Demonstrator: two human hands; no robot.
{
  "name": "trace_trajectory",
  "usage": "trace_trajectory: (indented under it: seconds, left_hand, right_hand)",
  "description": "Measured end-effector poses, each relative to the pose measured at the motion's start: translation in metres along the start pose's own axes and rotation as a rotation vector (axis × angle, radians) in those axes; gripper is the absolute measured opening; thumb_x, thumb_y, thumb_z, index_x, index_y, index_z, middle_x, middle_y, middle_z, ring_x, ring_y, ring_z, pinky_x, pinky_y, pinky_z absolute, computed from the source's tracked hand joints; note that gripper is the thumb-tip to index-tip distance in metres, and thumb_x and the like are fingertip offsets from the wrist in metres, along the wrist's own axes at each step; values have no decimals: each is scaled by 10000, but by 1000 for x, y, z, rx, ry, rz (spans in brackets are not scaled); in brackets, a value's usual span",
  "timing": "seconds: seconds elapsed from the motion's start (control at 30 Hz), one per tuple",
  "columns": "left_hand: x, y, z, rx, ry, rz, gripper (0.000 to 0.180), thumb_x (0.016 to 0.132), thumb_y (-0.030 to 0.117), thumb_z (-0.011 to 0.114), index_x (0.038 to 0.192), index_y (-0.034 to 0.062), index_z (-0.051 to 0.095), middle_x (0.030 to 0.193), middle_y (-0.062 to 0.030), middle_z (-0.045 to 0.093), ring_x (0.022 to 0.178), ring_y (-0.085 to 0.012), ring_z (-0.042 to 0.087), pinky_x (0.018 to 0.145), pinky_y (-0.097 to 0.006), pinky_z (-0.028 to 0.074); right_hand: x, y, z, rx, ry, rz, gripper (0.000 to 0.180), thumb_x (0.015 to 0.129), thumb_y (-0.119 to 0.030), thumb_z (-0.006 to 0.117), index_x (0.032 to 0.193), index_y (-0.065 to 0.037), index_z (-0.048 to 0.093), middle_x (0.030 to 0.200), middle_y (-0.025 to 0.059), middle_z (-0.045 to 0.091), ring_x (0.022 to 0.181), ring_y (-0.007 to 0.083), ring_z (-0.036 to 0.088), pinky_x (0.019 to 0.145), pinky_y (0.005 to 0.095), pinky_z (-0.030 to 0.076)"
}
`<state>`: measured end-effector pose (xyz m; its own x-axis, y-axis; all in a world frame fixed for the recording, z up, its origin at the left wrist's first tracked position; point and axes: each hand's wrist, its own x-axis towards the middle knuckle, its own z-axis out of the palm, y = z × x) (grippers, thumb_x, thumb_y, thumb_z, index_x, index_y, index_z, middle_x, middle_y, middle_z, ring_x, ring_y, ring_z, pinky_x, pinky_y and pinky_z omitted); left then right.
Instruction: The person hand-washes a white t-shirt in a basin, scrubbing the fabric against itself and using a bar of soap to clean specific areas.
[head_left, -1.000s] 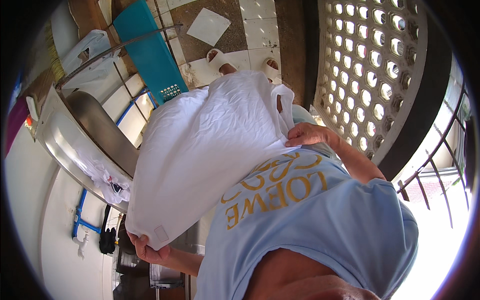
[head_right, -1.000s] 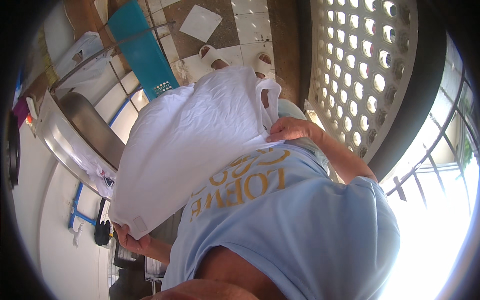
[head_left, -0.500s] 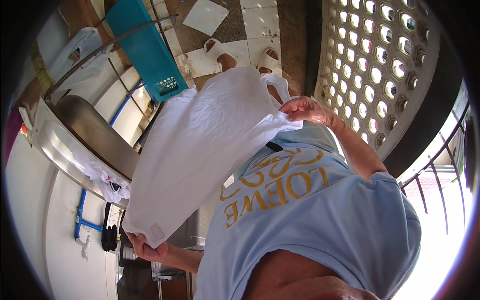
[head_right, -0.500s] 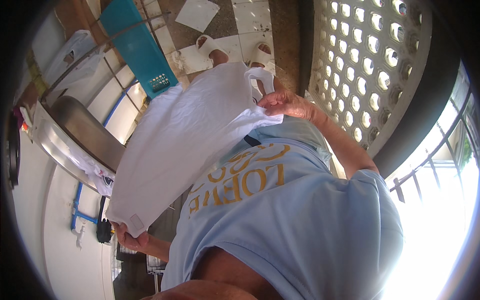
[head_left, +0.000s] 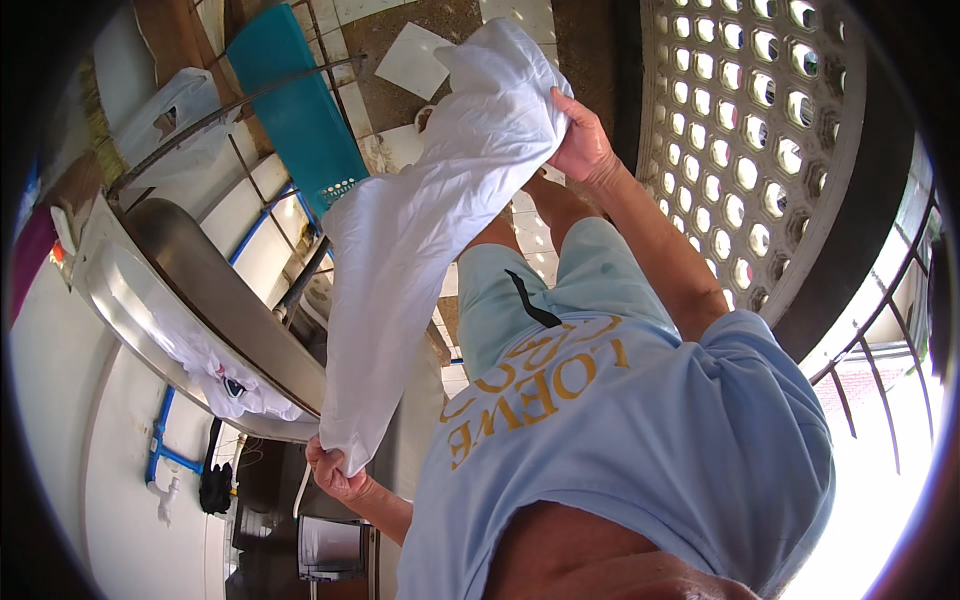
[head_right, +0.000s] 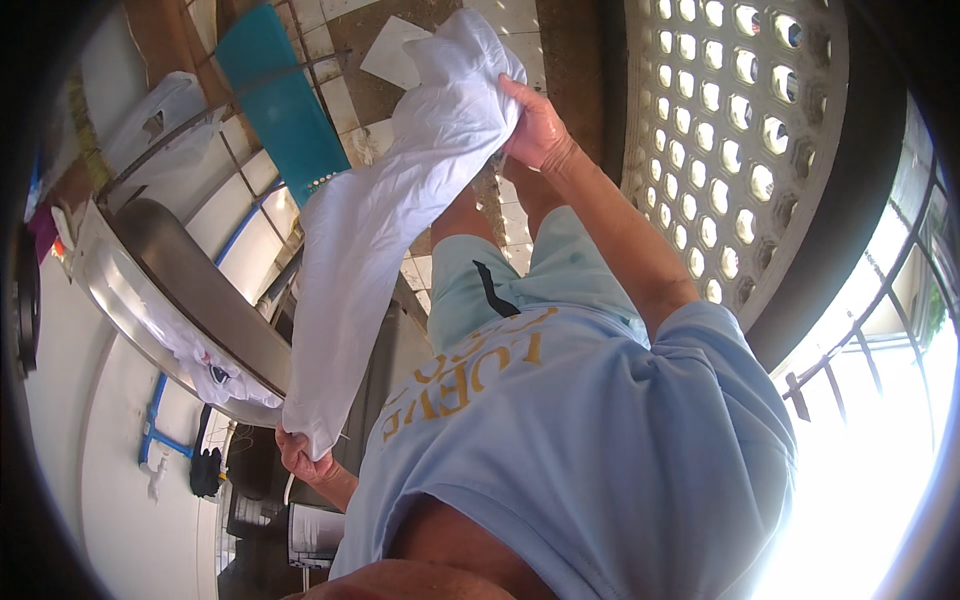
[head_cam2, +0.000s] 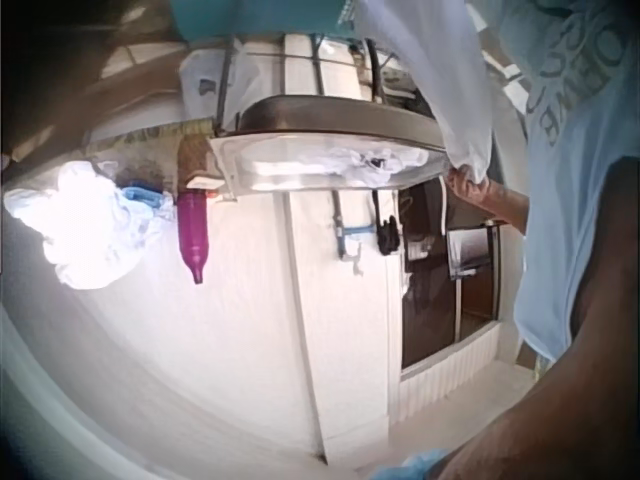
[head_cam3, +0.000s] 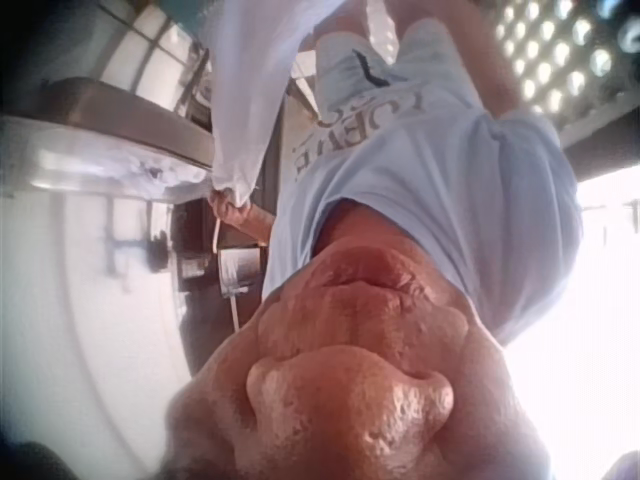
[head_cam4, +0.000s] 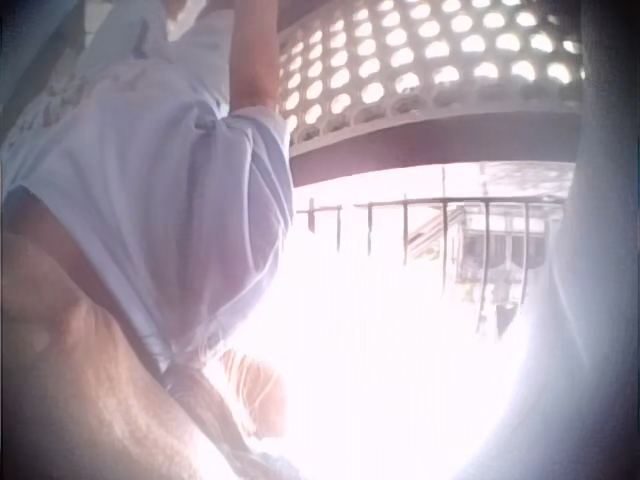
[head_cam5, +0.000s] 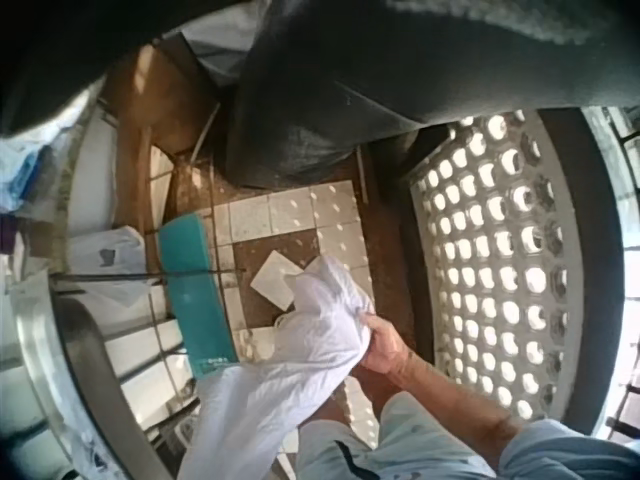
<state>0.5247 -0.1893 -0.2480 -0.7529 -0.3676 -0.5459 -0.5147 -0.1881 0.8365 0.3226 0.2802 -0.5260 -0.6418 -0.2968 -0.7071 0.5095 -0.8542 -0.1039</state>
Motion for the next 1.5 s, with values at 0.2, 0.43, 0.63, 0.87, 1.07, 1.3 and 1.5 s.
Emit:
trace_trajectory:
  seconds: [0.2, 0.43, 0.63, 0.87, 1.07, 1.3, 1.5]
  left_hand:
    - [39, -54, 21, -336, -45, -435, 494, 662, 3, 497, 1152, -60, 513, 1062, -168, 599, 999, -321, 608, 902, -450, 518]
    - [64, -76, 77, -386, -48, -558, 529, 642, 1, 505, 1166, -61, 547, 1083, -171, 618, 991, -298, 617, 896, -423, 517]
    - [62, -62, 102, -367, -66, -472, 464, 697, -22, 523, 1158, -59, 556, 1091, -168, 623, 993, -280, 623, 886, -401, 521]
    - [49, -26, 95, -393, -65, -250, 341, 815, -28, 533, 1153, -44, 578, 1042, -148, 650, 928, -236, 649, 816, -371, 550]
    - [60, 1, 102, -556, -14, -203, 287, 816, -16, 550, 1099, -9, 603, 1009, -134, 653, 928, -237, 649, 802, -363, 557]
    - [40, 136, 79, -605, 94, 455, 312, 826, 77, 567, 1127, -4, 589, 992, -154, 647, 918, -247, 643, 829, -401, 529]
    - [-4, 265, 30, 32, 484, 1570, 354, 837, 130, 575, 1145, -46, 559, 999, -151, 640, 885, -248, 641, 791, -354, 532]
  right_hand:
    - [-72, -6, -7, -342, 30, 134, 432, 813, -36, 634, 1237, -26, 552, 1159, 61, 624, 1081, 182, 580, 977, 352, 420]
    - [-97, 14, -14, -835, 19, 233, 192, 865, -107, 658, 1053, -73, 672, 932, -48, 658, 905, 41, 548, 865, 262, 432]
    - [-104, 24, -2, -1310, -224, 69, 251, 892, -64, 576, 1139, -28, 601, 1113, 100, 625, 1028, 199, 583, 921, 324, 436]
    - [-125, 15, 88, -1819, -652, -181, 326, 821, 34, 564, 1132, -57, 597, 1215, 144, 555, 1151, 333, 528, 947, 362, 432]
    - [-126, 8, 184, -1904, -682, -235, 315, 800, 50, 558, 1097, -44, 608, 1207, 160, 544, 1105, 357, 539, 913, 400, 449]
    - [-106, -5, 377, -1159, -988, -294, 251, 827, -24, 612, 1077, -21, 636, 1003, 83, 653, 938, 172, 612, 844, 336, 468]
    - [-78, 40, 515, -825, -1222, -110, 323, 816, -115, 645, 1123, -20, 621, 1053, 75, 649, 960, 178, 613, 868, 346, 470]
